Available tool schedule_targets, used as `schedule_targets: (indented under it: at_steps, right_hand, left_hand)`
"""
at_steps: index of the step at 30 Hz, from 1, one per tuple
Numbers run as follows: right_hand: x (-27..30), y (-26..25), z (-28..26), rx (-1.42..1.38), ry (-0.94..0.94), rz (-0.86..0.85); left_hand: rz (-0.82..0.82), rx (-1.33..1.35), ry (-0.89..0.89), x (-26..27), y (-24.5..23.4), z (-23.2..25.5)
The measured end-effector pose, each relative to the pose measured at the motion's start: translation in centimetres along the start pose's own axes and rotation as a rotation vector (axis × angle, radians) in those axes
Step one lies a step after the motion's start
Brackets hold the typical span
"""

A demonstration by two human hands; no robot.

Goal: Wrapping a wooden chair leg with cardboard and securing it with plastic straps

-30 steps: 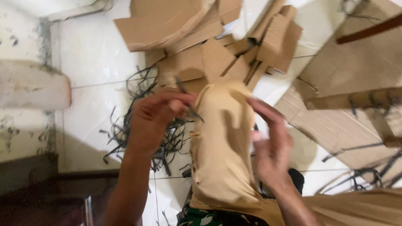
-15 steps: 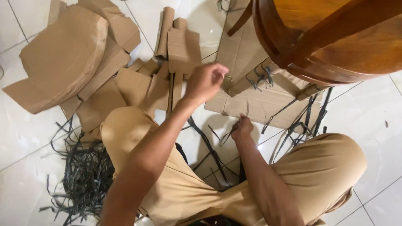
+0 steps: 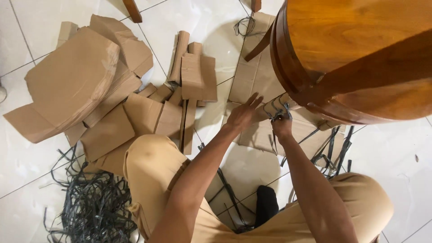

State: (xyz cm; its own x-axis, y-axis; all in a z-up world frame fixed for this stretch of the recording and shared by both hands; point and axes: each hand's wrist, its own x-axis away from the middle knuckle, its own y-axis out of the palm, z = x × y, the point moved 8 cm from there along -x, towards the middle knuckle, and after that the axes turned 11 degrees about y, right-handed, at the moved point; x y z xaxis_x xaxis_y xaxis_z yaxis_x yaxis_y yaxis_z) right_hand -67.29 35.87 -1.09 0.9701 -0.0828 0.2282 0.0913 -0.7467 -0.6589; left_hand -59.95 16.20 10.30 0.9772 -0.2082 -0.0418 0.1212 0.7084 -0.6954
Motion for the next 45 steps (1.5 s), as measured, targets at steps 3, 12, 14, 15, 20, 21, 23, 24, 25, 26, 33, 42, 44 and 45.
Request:
schedule_targets:
  at_steps: [3, 12, 14, 15, 20, 21, 23, 24, 25, 26, 33, 42, 44, 45]
  right_hand:
    - [3.0, 0.5, -4.9, 0.485, -0.951, 0.379]
    - [-0.9, 4.2, 4.5, 0.294, -0.214, -0.03]
    - [2.4, 2.9, 3.1, -0.015, 0.05, 0.008]
    - [3.7, 3.2, 2.9, -0.023, 0.056, 0.017]
    - [11.0, 1.2, -0.8, -0.238, 0.144, 0.195]
    - [12.1, 0.9, -1.6, -0.247, 0.146, 0.198]
    - [14.5, 0.6, -4.7, -0.276, -0.061, 0.121]
    - [15.1, 0.0, -5.6, -0.284, -0.057, 0.127]
    - [15.8, -0.3, -6.8, -0.329, -0.089, 0.063]
    - [16.5, -0.5, -8.0, -0.374, -0.121, 0.0]
    - [15.6, -1.9, -8.1, -0.416, -0.12, 0.015]
    - [15.7, -4.5, -9.5, -0.117, -0.249, 0.24]
    - [16.1, -4.7, -10.8, -0.067, -0.34, 0.203]
    - [15.3, -4.2, -10.1, -0.068, -0.338, 0.202]
  left_hand:
    - [-0.035, -0.108, 0.012, -1.5, 1.3, -1.3]
    - [0.103, 0.078, -0.258, -1.1, 3.0, -5.4]
    - [0.155, 0.064, -0.383, 1.1, 1.9, -5.5]
    - [0.148, 0.06, -0.373, 1.6, 3.2, -7.6]
    - [0.076, -0.122, -0.399, 5.5, 1.6, -7.4]
    - [0.073, -0.131, -0.394, 5.9, 1.4, -6.9]
    - [0.044, -0.251, -0.287, 6.4, 1.3, -5.2]
    - [0.039, -0.258, -0.281, 6.8, 1.7, -5.1]
    - [0.048, -0.288, -0.236, 7.1, 1.9, -4.8]
    - [0.057, -0.318, -0.19, 7.5, 2.2, -4.5]
    - [0.031, -0.328, -0.139, 9.0, 1.3, -0.7]
    - [0.074, -0.234, -0.219, 10.1, 2.5, -1.5]
    - [0.065, -0.239, -0.2, 10.2, 3.2, -1.5]
    - [0.063, -0.24, -0.202, 10.3, 3.4, -1.2]
